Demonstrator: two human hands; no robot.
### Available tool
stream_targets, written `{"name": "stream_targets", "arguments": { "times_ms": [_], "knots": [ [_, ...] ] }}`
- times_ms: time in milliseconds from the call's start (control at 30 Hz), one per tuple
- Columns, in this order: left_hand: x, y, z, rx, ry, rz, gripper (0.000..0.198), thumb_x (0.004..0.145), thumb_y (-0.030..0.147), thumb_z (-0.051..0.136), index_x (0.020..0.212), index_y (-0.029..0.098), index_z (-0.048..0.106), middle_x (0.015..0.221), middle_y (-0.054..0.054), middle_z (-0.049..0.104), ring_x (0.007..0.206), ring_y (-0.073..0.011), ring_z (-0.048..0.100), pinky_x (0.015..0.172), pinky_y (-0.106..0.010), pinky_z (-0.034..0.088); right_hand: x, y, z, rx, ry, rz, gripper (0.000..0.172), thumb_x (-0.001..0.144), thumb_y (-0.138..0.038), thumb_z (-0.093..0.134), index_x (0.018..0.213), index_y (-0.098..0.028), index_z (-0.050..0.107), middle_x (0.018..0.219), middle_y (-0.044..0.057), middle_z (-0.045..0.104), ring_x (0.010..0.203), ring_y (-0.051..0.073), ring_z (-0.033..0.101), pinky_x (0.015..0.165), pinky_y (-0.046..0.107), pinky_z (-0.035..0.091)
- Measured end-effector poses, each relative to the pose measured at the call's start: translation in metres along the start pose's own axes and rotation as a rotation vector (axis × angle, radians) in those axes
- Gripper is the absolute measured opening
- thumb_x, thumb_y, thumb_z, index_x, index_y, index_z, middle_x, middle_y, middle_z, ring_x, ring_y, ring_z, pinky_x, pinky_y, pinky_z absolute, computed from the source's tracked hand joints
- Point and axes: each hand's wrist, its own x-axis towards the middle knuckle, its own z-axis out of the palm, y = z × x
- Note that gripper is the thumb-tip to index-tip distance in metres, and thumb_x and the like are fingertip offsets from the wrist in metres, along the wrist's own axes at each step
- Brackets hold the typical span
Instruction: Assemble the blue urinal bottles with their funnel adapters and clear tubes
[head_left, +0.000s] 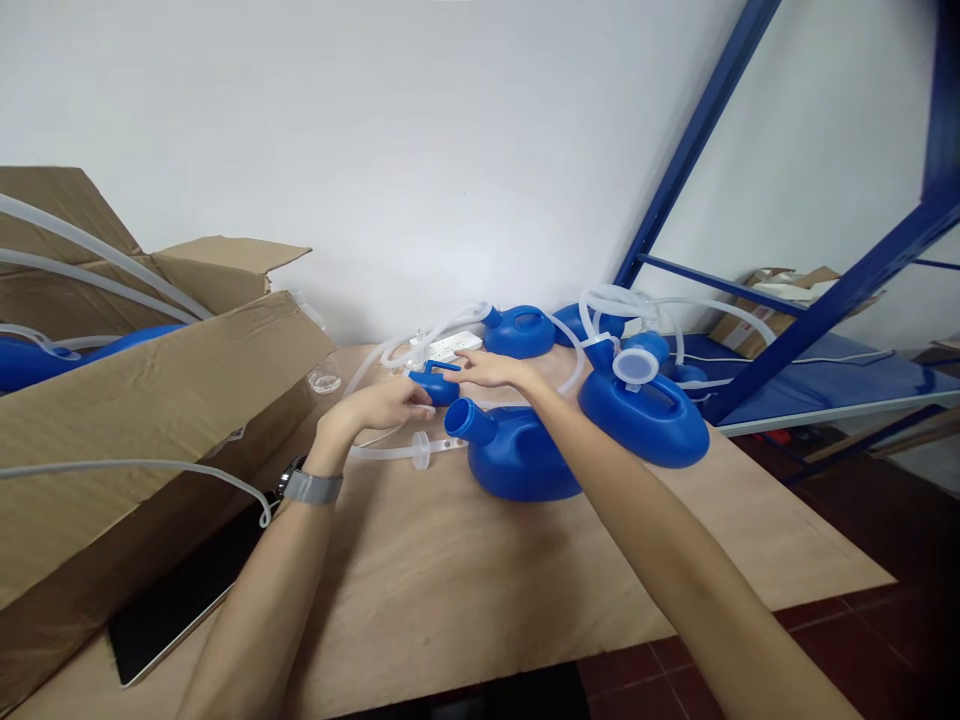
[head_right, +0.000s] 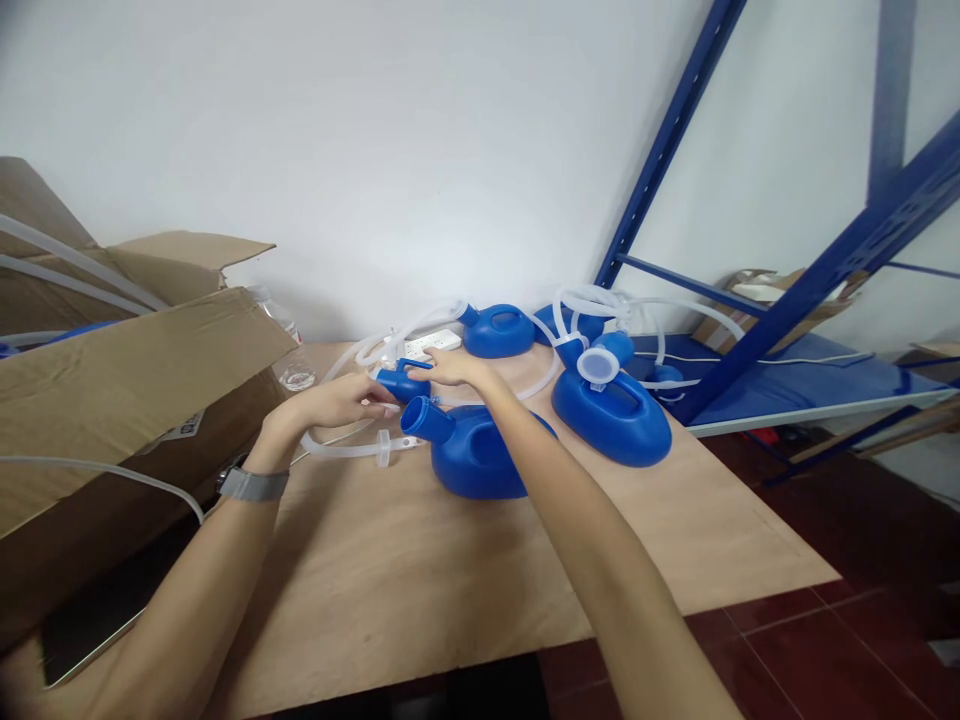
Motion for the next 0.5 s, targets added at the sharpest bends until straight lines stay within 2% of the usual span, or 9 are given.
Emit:
{"name": "stream_targets", "arguments": {
  "times_ms": [100,200,300,333,400,467,500],
  "knots": [
    [-0.001,-0.002,-0.006,0.010,-0.090,0.011,0.038,0.085,0.053,0.064,0.100,0.023,0.081,0.094,-0.004,0.080,0.086,-0.0234,0.068,0.081,-0.032,0.052,0.035,-0.002,0.016,-0.047,0.041,0.002,0.098,0.079,-0.057,0.084,0.159,-0.012,0.047,0.166,0.024,0.046,0.154,0.042,0.045,0.125,0.049,0.040],
    [-0.004,-0.007,-0.012,0.030,-0.113,0.000,0.048,0.090,0.053,0.059,0.120,0.022,0.077,0.119,-0.009,0.080,0.106,-0.0265,0.071,0.095,-0.035,0.053,0.050,0.003,0.029,-0.039,0.031,-0.002,0.098,0.074,-0.046,0.089,0.157,-0.012,0.048,0.162,0.026,0.051,0.149,0.042,0.051,0.120,0.048,0.044],
    [-0.006,-0.015,-0.015,0.068,-0.076,-0.061,0.058,0.092,0.056,0.056,0.134,0.019,0.071,0.134,-0.013,0.075,0.119,-0.0285,0.070,0.106,-0.037,0.052,0.050,0.009,0.033,-0.030,0.007,-0.033,0.095,0.064,-0.043,0.095,0.147,-0.016,0.058,0.157,0.022,0.058,0.142,0.041,0.058,0.115,0.046,0.049],
    [-0.006,-0.018,-0.015,0.084,-0.054,-0.104,0.062,0.092,0.057,0.055,0.139,0.017,0.068,0.135,-0.015,0.074,0.120,-0.0296,0.070,0.106,-0.038,0.052,0.048,0.010,0.032,-0.024,-0.017,-0.050,0.090,0.060,-0.042,0.097,0.140,-0.018,0.064,0.150,0.019,0.064,0.136,0.039,0.062,0.111,0.044,0.052],
    [-0.007,-0.024,-0.014,0.121,0.018,-0.181,0.072,0.091,0.060,0.055,0.148,0.016,0.059,0.141,-0.018,0.071,0.125,-0.0331,0.069,0.107,-0.041,0.053,0.042,0.009,0.028,-0.004,-0.100,-0.090,0.071,0.057,-0.042,0.098,0.120,-0.020,0.075,0.124,0.011,0.078,0.116,0.033,0.072,0.097,0.037,0.057],
    [-0.007,-0.028,-0.012,0.138,0.102,-0.199,0.081,0.089,0.065,0.058,0.155,0.018,0.053,0.152,-0.018,0.063,0.137,-0.0372,0.062,0.112,-0.043,0.050,0.036,0.007,0.024,0.024,-0.181,-0.133,0.048,0.063,-0.046,0.094,0.101,-0.020,0.078,0.097,0.004,0.080,0.093,0.025,0.073,0.083,0.031,0.058],
    [-0.008,-0.028,-0.011,0.125,0.133,-0.189,0.083,0.089,0.068,0.058,0.155,0.019,0.052,0.157,-0.018,0.059,0.142,-0.0383,0.058,0.114,-0.044,0.049,0.034,0.005,0.022,0.059,-0.196,-0.164,0.041,0.068,-0.049,0.090,0.094,-0.019,0.078,0.089,0.002,0.078,0.086,0.021,0.071,0.078,0.030,0.056]
  ]
}}
